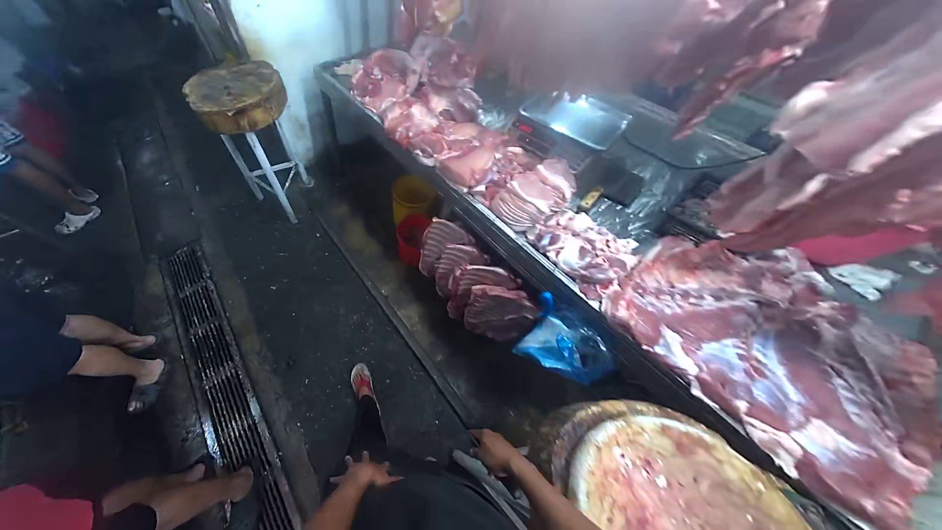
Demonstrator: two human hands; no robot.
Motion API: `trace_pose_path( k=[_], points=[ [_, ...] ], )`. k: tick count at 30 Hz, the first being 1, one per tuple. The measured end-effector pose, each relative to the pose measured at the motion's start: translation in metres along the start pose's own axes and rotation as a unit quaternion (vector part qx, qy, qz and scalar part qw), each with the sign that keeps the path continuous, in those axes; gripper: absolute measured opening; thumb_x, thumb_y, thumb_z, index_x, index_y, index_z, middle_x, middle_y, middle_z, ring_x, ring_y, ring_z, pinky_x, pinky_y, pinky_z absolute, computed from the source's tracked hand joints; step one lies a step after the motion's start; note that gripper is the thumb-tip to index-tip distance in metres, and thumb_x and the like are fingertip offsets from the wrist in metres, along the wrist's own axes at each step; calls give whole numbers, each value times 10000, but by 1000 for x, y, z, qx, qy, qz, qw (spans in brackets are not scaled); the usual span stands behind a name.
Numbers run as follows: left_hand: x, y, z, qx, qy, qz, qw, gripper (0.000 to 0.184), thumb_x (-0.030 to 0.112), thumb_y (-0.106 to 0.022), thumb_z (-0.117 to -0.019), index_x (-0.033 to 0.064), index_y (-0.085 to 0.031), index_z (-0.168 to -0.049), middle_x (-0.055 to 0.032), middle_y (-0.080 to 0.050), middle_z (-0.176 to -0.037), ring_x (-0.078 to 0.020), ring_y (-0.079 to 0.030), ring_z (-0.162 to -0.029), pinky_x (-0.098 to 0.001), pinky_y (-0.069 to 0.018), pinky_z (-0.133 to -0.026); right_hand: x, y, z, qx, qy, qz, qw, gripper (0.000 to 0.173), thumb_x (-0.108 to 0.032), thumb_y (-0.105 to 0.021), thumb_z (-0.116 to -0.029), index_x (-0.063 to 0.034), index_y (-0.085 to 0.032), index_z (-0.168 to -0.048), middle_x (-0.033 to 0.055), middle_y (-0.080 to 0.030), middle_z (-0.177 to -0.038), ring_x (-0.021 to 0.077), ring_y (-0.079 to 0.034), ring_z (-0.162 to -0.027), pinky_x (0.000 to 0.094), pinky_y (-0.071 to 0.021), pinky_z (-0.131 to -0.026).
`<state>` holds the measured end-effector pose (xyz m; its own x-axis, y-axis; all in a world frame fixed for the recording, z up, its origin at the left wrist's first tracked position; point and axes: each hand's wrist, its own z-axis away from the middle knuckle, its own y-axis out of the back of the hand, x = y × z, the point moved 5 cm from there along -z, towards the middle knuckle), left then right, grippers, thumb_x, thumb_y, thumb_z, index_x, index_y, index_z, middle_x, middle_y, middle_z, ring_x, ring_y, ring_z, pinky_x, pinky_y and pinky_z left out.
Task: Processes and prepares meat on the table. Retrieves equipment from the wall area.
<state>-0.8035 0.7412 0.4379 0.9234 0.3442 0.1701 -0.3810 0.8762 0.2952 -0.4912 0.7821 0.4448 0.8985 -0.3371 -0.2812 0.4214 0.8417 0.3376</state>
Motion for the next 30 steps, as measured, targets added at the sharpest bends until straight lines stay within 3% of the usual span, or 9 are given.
trace_pose_path(
  k=[3, 8, 11, 14, 17, 19, 25, 28, 30],
  points=[
    [-14, 72, -4, -23, 43, 23, 999, 736, 665, -454, -1005, 88, -581, -1443, -180, -545, -1502, -364, -477, -1428, -628, -369, -1147, -28, 53, -31, 14, -52, 43, 998, 436, -307, -586, -1025, -39, -602, -1369, 250, -643, -1314, 410, -637, -1210, 617, -498, -1024],
    [-8, 216, 14, -26, -160, 210, 964, 470, 363, -412, -1103, 37, -601, -1384, -177, -604, -1410, -279, -549, -1344, -501, -417, -1144, -82, 130, -69, 41, -95, -8, 995, 412, -294, -592, -1018, -64, -619, -1359, 232, -675, -1241, 376, -684, -1100, 586, -536, -956],
    [-7, 298, -25, 79, -250, 240, 935, 288, 186, -532, -1057, 3, -692, -1211, -184, -698, -1202, -279, -661, -1144, -488, -508, -1039, -124, 173, -97, 77, -90, -67, 991, 428, -282, -602, -1017, -101, -605, -1406, 237, -664, -1273, 389, -674, -1127, 602, -532, -973],
    [-2, 379, -36, 170, -183, 201, 947, 404, 340, -515, -1082, -1, -681, -1222, -214, -696, -1166, -329, -674, -1112, -539, -514, -1015, -156, 198, -114, 96, -118, -113, 982, 427, -274, -598, -1018, -77, -595, -1398, 244, -663, -1261, 390, -688, -1092, 597, -544, -954],
    [10, 450, -54, 221, -135, 205, 944, 626, 593, -458, -1042, 26, -710, -959, -169, -689, -903, -315, -684, -879, -559, -547, -829, -184, 219, -147, 81, -119, -106, 984, 422, -277, -601, -1011, -69, -606, -1379, 243, -675, -1239, 390, -699, -1072, 598, -556, -941],
    [15, 485, -70, 216, -144, 206, 943, 668, 589, -384, -1063, 20, -696, -904, -167, -676, -873, -320, -676, -869, -562, -537, -817, -207, 231, -166, 46, -120, -65, 990, 415, -285, -604, -1012, -66, -627, -1364, 242, -657, -1301, 398, -649, -1198, 609, -505, -1022],
    [15, 589, -130, 228, -178, 167, 943, 553, 340, -304, -1126, -53, -680, -1029, -234, -692, -1005, -343, -688, -1008, -534, -530, -933, -278, 310, -251, -10, -124, 12, 992, 441, -308, -606, -1002, -31, -635, -1344, 235, -640, -1346, 386, -608, -1276, 595, -476, -1072],
    [-3, 645, -131, 223, -121, 168, 952, 394, 189, -367, -1104, -20, -605, -1339, -255, -675, -1242, -369, -659, -1190, -528, -500, -1053, -333, 379, -284, -34, -110, 48, 992, 433, -307, -601, -999, 13, -653, -1287, 238, -652, -1315, 378, -633, -1234, 580, -495, -1045],
    [-7, 696, -143, 233, -107, 181, 949, 398, 135, -413, -1079, 85, -512, -1461, -232, -672, -1262, -370, -669, -1167, -540, -519, -1026, -380, 449, -322, 0, -57, 30, 998, 418, -305, -591, -1013, -4, -648, -1297, 246, -669, -1258, 388, -667, -1150, 590, -519, -998]
  ],
)
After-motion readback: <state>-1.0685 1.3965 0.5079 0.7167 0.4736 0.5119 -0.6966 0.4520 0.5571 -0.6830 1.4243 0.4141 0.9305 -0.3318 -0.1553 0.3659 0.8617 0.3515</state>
